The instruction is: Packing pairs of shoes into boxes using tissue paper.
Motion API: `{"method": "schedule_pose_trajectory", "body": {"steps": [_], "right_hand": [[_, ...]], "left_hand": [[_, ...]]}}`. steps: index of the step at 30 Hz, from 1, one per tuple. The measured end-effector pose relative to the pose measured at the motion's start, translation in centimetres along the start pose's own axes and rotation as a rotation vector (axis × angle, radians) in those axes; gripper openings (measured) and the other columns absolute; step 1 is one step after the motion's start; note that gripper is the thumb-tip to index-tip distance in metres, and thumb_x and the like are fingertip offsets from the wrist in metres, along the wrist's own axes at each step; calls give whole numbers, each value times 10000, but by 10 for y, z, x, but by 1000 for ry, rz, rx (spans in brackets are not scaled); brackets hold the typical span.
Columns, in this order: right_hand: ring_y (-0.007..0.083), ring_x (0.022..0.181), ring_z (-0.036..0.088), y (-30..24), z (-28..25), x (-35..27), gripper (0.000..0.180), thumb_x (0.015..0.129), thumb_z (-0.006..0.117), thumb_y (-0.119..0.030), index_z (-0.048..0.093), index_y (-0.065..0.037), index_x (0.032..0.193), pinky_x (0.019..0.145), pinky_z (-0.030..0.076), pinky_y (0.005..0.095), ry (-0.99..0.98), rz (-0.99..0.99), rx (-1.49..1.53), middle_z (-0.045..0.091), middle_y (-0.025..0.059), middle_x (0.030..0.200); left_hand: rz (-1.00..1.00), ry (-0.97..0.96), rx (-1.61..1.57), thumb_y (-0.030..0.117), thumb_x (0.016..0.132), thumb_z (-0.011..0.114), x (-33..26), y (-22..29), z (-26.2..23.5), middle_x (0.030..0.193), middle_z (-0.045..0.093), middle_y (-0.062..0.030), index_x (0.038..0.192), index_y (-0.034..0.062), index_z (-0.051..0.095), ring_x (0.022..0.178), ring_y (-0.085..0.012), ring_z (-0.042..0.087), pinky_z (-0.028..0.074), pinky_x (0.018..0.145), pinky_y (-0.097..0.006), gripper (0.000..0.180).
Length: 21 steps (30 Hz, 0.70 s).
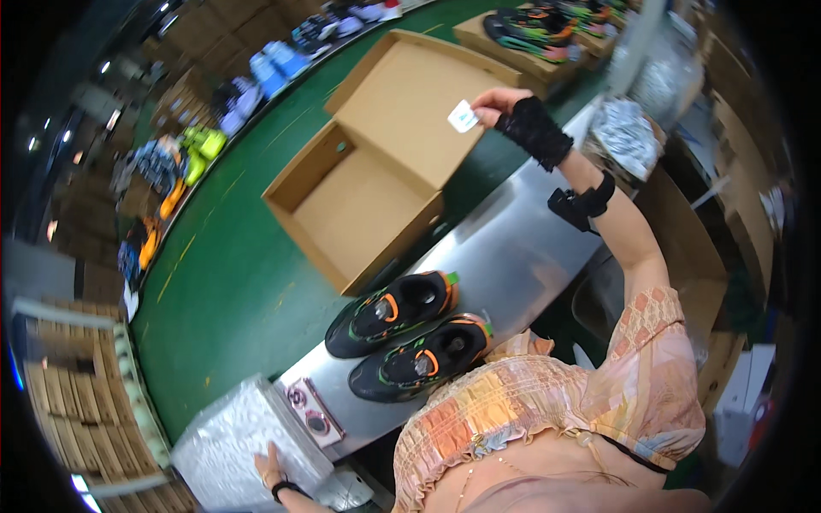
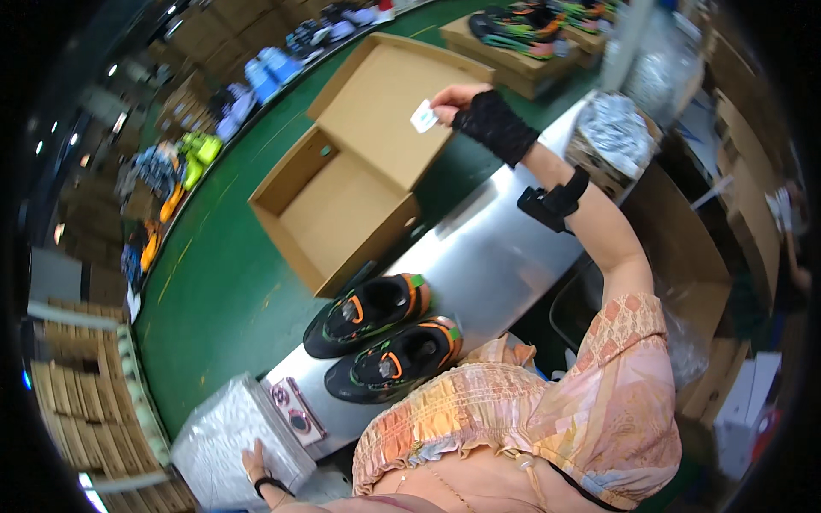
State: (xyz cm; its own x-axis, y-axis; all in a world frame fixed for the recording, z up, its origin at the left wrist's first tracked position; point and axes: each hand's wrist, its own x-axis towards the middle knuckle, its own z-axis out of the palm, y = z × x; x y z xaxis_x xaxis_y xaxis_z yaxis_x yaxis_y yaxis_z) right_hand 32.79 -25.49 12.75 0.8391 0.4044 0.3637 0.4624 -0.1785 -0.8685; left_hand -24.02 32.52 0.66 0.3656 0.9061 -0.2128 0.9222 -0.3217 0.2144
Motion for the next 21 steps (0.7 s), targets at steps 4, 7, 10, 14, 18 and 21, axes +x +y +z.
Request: {"method": "schedule_pose_trajectory", "body": {"steps": [4, 7, 10, 14, 18, 21], "right_hand": [[163, 786, 558, -2, 106, 10, 522, 714, 647, -182, 441, -37, 1171, 732, 448, 269, -300, 22, -218, 592, 112, 877], [277, 846, 562, 4, 161, -4, 487, 685, 626, -229, 491, -84, 1130, 742, 449, 356, -724, -145, -481, 581, 179, 907], [327, 835, 576, 8, 194, -23, 378, 676, 588, -225, 568, -159, 1047, 736, 457, 393, -882, -162, -610, 591, 178, 896], [317, 851, 578, 11, 205, -23, 382, 677, 583, -223, 569, -174, 1055, 731, 459, 394, -866, -227, -631, 594, 164, 918], [317, 865, 575, 14, 204, -27, 378, 682, 585, -223, 570, -167, 1055, 745, 457, 392, -850, -200, -620, 594, 158, 939], [320, 869, 572, 7, 201, -28, 370, 680, 594, -204, 576, -155, 1046, 759, 452, 387, -843, -187, -608, 593, 157, 944]], "left_hand": [[-103, -89, 177, 614, 637, 566, -22, 39, -1, 1323, 202, -294, 1299, -49, 193, 1252, -391, 169, 169, 1027, -403, 1009], [-131, -73, 202, 614, 660, 539, -25, 43, 2, 1321, 168, -317, 1321, 8, 187, 1230, -447, 170, 167, 1018, -440, 964], [-42, -4, 130, 525, 710, 554, -27, 47, 8, 1293, 218, -332, 1300, 5, 254, 1216, -439, 212, 201, 1006, -423, 843], [110, 178, 91, 365, 774, 553, -32, 41, 25, 1204, 365, -327, 1192, -10, 431, 1148, -414, 347, 298, 954, -393, 576], [221, 490, 72, 190, 797, 525, -33, 48, 39, 928, 574, -246, 893, -24, 617, 885, -364, 552, 443, 775, -378, 252], [113, 489, -98, 233, 818, 482, -26, 40, 25, 755, 610, -191, 794, -12, 626, 717, -352, 570, 436, 659, -388, 284]]}}
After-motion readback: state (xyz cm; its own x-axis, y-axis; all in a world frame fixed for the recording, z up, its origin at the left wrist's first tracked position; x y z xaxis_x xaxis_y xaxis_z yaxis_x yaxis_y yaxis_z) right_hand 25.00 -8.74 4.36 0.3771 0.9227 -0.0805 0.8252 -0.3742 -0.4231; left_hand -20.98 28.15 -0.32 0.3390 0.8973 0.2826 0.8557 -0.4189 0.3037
